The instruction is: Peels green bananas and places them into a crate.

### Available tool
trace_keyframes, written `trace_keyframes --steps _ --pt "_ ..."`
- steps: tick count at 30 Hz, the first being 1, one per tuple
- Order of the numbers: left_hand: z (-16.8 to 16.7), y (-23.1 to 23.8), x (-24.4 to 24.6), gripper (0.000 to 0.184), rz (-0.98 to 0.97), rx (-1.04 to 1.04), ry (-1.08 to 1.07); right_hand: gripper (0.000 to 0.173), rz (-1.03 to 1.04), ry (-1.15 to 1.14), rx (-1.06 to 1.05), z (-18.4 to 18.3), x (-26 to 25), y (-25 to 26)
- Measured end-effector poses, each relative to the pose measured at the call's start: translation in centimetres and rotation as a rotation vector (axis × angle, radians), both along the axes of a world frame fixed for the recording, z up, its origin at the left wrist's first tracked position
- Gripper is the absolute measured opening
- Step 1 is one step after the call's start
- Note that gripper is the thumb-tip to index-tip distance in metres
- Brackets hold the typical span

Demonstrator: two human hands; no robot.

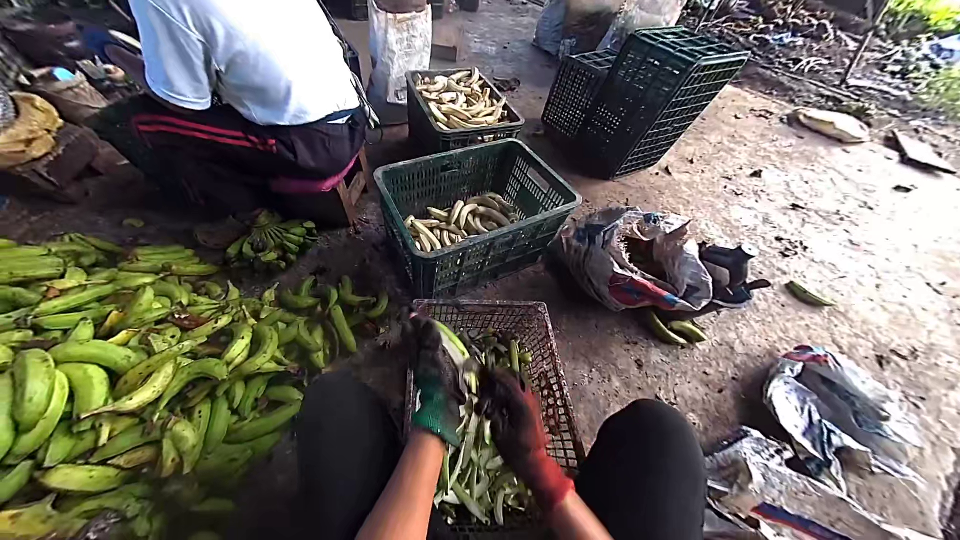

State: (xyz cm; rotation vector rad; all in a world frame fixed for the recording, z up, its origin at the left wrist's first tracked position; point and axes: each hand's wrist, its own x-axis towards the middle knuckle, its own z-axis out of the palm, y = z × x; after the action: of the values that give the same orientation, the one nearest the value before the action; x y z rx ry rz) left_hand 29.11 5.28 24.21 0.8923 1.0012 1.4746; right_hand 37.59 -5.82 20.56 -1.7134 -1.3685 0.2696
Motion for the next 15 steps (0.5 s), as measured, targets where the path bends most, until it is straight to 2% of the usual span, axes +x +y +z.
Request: trace_keyframes --steps 3,5,7,11,13,15 --pt "1.5 -1.7 -0.3 0.037 -0.378 -0.033 0.118 0.039 0.085 -0.028 -0.256 3.7 4.6 4.0" --pt "2.5 -2.0 -0.9 0.034 -0.536 -0.056 0.241 0.040 0.116 -0.012 -0.354 4.7 7.2 5.9" --pt "2.0 -1.4 -1.4 0.035 -0.501 -0.104 0.175 0.042 0.079 0.044 -0.293 4.2 7.1 5.1" --pt "0.9 0.6 -1.3 0.035 -0.326 -0.318 -0.335 0.037 0.012 -0.053 0.022 1.0 0.5 -1.2" --pt "1.1 0.5 -0.8 0.035 -0.288 -0.340 -0.296 0.035 -0.017 -0.130 0.077 0.3 -0.2 -1.5" --pt "1.2 -0.7 -0.8 0.031 -0.341 -0.236 -0.028 0.037 0.012 -0.098 -0.025 1.7 1.4 0.6"
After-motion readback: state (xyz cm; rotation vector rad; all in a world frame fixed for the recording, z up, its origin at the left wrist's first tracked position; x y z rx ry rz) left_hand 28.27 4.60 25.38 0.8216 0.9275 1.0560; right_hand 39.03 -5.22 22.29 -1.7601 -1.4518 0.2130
